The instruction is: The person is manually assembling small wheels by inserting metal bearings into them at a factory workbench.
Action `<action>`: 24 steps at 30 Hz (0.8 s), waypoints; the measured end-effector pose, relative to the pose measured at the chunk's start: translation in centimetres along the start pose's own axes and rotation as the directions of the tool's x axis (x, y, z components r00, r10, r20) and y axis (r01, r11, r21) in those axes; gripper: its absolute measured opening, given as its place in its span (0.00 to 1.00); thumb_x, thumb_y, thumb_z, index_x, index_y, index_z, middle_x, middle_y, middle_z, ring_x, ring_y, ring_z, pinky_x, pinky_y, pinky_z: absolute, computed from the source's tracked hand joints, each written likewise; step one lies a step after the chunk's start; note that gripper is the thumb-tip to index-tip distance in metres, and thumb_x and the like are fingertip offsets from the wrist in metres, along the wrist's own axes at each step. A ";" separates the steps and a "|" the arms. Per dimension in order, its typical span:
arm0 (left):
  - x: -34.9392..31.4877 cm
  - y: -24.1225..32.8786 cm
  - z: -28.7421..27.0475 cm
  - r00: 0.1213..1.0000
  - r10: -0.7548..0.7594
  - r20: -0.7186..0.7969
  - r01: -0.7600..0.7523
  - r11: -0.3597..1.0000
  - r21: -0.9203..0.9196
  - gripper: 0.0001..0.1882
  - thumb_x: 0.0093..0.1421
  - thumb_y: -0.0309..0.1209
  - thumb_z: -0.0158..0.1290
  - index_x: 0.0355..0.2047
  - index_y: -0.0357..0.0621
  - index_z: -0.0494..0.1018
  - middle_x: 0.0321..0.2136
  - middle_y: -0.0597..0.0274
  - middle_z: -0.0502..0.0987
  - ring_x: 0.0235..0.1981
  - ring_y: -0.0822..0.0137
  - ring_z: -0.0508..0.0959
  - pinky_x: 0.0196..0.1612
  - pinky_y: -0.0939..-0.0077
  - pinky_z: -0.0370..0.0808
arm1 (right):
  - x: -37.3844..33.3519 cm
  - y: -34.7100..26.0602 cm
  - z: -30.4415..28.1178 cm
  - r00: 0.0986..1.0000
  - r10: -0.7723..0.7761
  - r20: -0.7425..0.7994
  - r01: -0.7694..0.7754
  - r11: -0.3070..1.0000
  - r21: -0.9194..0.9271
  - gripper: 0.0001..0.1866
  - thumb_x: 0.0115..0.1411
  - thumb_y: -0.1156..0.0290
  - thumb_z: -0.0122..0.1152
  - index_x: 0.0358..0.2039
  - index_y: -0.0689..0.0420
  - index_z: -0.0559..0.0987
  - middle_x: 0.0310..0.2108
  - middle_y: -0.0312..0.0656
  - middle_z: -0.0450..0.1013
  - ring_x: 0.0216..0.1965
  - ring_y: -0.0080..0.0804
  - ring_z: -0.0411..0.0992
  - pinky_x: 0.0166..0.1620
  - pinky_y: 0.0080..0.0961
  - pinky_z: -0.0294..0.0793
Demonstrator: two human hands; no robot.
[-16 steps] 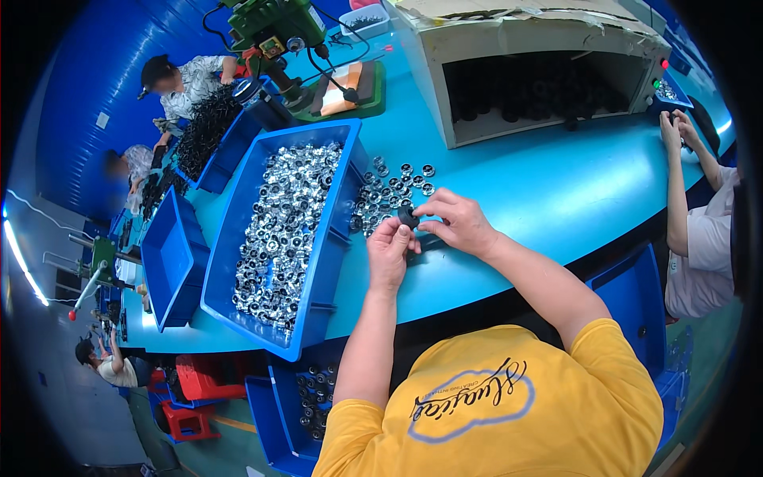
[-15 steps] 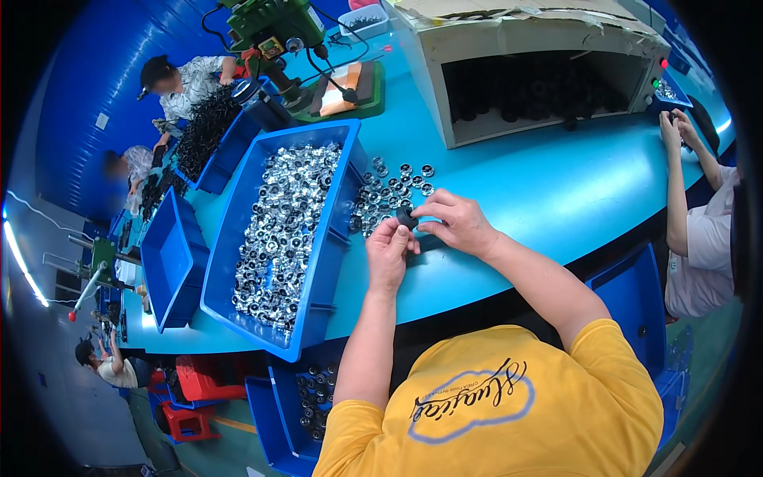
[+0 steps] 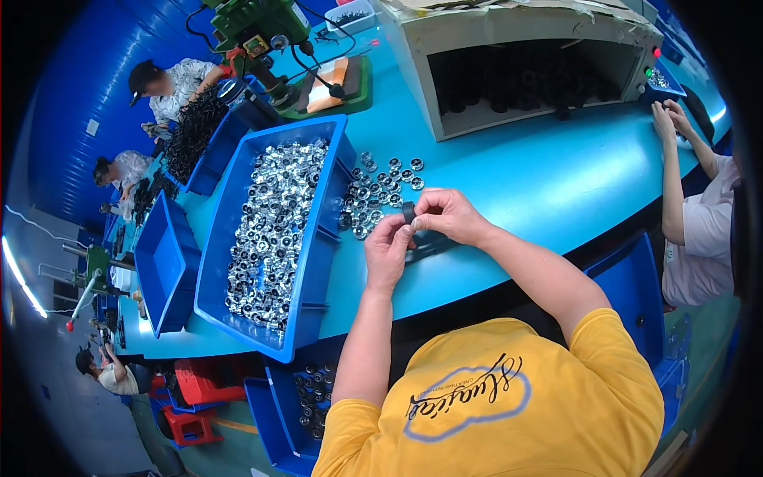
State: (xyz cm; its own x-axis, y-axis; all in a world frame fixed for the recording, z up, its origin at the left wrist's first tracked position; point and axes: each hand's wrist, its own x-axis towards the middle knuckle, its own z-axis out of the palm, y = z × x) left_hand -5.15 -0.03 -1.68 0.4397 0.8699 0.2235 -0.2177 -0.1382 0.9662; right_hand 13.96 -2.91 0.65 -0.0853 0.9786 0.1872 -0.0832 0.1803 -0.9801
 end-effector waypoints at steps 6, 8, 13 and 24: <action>-0.1 0.2 -0.3 1.000 -0.017 -0.007 0.017 1.000 0.006 0.14 0.74 0.39 0.47 0.41 0.41 0.71 0.26 0.69 0.71 0.25 0.78 0.70 0.30 0.79 0.72 | 1.9 -1.5 -0.6 0.994 -0.090 0.067 0.106 0.947 -0.303 0.07 0.61 0.69 0.69 0.31 0.59 0.81 0.33 0.36 0.75 0.31 0.23 0.71 0.37 0.22 0.70; 0.0 0.6 -0.7 0.998 -0.030 -0.047 0.024 0.993 -0.114 0.16 0.75 0.42 0.44 0.41 0.41 0.69 0.25 0.69 0.68 0.24 0.77 0.67 0.30 0.77 0.72 | 5.0 -2.9 -0.6 0.996 -0.084 0.006 0.076 0.867 -0.493 0.06 0.62 0.69 0.66 0.33 0.58 0.82 0.35 0.38 0.77 0.34 0.30 0.74 0.40 0.28 0.73; 1.0 0.3 -1.0 0.996 -0.082 -0.035 0.062 0.922 -0.382 0.16 0.75 0.44 0.44 0.40 0.43 0.68 0.25 0.67 0.68 0.23 0.74 0.66 0.30 0.72 0.73 | 14.6 0.5 0.1 0.997 -0.078 0.019 0.059 0.545 -0.836 0.11 0.62 0.69 0.59 0.44 0.50 0.85 0.47 0.43 0.77 0.50 0.43 0.74 0.52 0.40 0.74; 1.4 0.4 -1.5 0.987 -0.158 0.015 0.143 0.845 -0.515 0.12 0.75 0.39 0.43 0.39 0.45 0.69 0.27 0.64 0.71 0.24 0.71 0.69 0.31 0.68 0.74 | 18.5 4.3 1.2 0.997 0.060 -0.057 -0.077 0.440 -0.894 0.14 0.62 0.69 0.62 0.48 0.49 0.84 0.49 0.45 0.75 0.54 0.47 0.71 0.57 0.40 0.72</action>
State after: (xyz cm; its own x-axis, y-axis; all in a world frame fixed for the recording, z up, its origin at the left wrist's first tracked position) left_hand -5.93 1.87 -1.19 0.4814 0.8738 0.0694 -0.5694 0.2515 0.7827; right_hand 10.87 15.88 -0.03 -0.0339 0.9917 0.1237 0.8580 0.0923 -0.5053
